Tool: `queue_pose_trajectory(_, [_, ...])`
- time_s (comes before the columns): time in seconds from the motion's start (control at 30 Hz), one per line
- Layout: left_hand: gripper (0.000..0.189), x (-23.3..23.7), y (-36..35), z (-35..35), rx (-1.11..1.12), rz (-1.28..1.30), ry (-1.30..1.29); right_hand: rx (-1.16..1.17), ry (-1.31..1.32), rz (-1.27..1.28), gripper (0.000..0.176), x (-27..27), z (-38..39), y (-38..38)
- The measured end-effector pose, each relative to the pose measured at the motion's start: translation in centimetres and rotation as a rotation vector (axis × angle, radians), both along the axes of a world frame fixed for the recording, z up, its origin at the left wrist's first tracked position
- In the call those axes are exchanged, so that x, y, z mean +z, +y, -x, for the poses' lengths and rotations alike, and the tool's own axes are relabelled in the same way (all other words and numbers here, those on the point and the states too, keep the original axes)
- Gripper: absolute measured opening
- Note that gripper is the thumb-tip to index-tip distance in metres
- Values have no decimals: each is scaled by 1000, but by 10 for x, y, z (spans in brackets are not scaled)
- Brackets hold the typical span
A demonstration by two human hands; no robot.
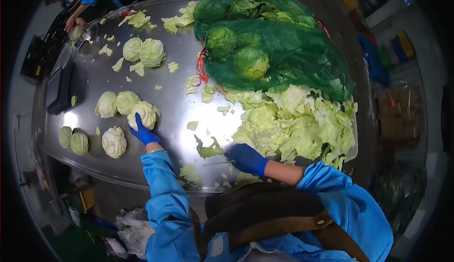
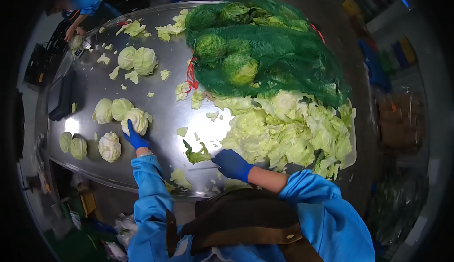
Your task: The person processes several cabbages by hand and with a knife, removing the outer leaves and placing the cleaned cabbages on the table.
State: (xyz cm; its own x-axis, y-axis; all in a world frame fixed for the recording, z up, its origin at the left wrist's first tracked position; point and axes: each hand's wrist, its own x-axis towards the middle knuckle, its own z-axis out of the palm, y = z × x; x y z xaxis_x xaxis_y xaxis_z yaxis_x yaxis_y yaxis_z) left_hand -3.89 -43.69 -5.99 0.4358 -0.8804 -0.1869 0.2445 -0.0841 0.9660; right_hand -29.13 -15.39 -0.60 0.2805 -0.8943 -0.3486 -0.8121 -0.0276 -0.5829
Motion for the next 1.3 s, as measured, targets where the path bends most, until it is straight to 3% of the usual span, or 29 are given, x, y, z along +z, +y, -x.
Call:
queue_pose_trajectory(0.1, [67,3,-6,-1,31,-55,3,233,315,471,41,-21,36,26])
queue_pose_trajectory(0.13, [68,-15,-16,-15,53,-137,-49,210,390,332,48,-39,50,36])
queue_pose_trajectory(0.23, [66,18,9,24,444,-23,-1110,110,368,194,53,-28,99,55])
queue_pose_trajectory(0.27, [59,43,26,57,329,180,-941,110,442,222,58,-32,112,64])
queue_pose_trajectory(0.33, [54,37,52,126,-198,363,-581,84,441,166,58,-27,136,77])
queue_pose_trajectory(0.37, [52,46,74,169,-436,488,-764,74,445,138,58,-24,148,82])
queue_pose_trajectory(0.43, [41,34,111,252,-813,536,-448,126,400,81,57,-21,164,87])
queue_pose_trajectory(0.47, [36,54,112,283,-975,853,-654,150,351,40,57,-16,169,86])
queue_pose_trajectory(0.5, [30,52,112,304,-1137,975,-641,173,302,-5,57,-13,177,83])
queue_pose_trajectory(0.53, [27,57,106,323,-1215,1056,-701,214,72,78,50,-14,190,73])
queue_pose_trajectory(0.63, [21,25,80,326,-1273,537,-1145,-264,-498,-311,41,14,218,20])
queue_pose_trajectory(0.7, [23,13,55,308,-1209,248,-1282,-548,-687,62,39,21,228,-21])
queue_pose_trajectory(0.73, [24,-3,43,301,-1124,148,-1263,-758,-569,-50,43,32,233,-46])
queue_pose_trajectory(0.77, [24,-5,36,301,-1040,117,-1234,-681,-789,225,48,11,241,-73])
queue_pose_trajectory(0.8, [25,-4,26,304,-956,91,-1204,-724,-571,197,52,16,249,-98])
queue_pose_trajectory(0.87, [26,-4,5,315,-838,154,-1019,-593,-240,566,52,-8,266,-141])
queue_pose_trajectory(0.9, [28,-5,-2,324,-794,234,-865,-632,-213,524,54,-14,272,-154])
queue_pose_trajectory(0.97, [41,-9,-15,349,-945,93,-905,-666,-174,436,57,-28,282,-177])
queue_pose_trajectory(1.03, [61,-17,-19,359,-1052,-44,-851,-894,-955,108,63,-68,294,-180])
queue_pose_trajectory(1.07, [71,-33,-17,367,-1035,-338,-309,-889,-949,67,67,-64,294,-178])
queue_pose_trajectory(1.1, [78,-9,-7,367,-1008,-438,-66,-890,-940,34,71,-58,294,-172])
queue_pose_trajectory(1.13, [79,-59,-16,377,-992,-176,-129,-856,-844,124,73,-60,292,-166])
queue_pose_trajectory(1.17, [75,-25,0,372,-910,-86,-64,-828,-747,223,75,-57,288,-161])
queue_pose_trajectory(1.23, [71,42,29,343,-1093,-244,318,-771,-659,366,75,-33,278,-141])
queue_pose_trajectory(1.3, [74,59,68,322,-1074,-64,258,-715,-523,380,74,15,262,-105])
